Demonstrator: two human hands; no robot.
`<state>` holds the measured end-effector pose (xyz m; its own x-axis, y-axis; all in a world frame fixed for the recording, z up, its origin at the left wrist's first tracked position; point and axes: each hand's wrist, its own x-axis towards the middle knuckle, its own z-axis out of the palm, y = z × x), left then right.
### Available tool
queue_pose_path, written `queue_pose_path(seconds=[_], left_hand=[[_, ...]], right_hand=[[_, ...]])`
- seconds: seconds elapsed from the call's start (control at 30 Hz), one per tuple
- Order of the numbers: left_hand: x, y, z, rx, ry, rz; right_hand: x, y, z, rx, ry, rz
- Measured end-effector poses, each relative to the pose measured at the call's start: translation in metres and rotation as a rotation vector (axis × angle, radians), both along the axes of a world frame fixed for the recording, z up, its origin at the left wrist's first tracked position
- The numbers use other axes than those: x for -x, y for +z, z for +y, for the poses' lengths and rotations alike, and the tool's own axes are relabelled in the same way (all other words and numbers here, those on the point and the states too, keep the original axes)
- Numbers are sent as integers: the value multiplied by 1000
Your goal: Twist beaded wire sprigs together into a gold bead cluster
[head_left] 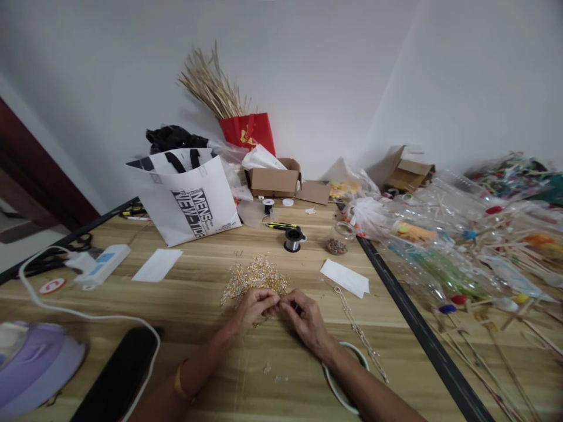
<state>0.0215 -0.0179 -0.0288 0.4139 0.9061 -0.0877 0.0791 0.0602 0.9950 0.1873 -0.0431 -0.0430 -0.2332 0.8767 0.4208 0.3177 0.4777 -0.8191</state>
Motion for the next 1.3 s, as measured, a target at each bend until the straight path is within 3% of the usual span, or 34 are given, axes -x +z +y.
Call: queue_pose_path(seconds=[0.23, 0.6, 0.73, 0.97, 1.3], left_hand=[[0, 2, 1, 42, 31, 1], [-3, -5, 0, 90, 31, -41], [-4, -3, -3, 54, -8, -37], [-6, -2, -6, -29, 30, 30], [-8, 1, -8, -109, 65, 51]], right_hand=[[0, 0, 0, 28, -12, 0], [-1, 2, 3, 217, -4, 181], [-2, -6, 8, 278, 2, 198], [3, -7, 10, 594, 165, 383], [1, 2, 11, 678, 217, 414]])
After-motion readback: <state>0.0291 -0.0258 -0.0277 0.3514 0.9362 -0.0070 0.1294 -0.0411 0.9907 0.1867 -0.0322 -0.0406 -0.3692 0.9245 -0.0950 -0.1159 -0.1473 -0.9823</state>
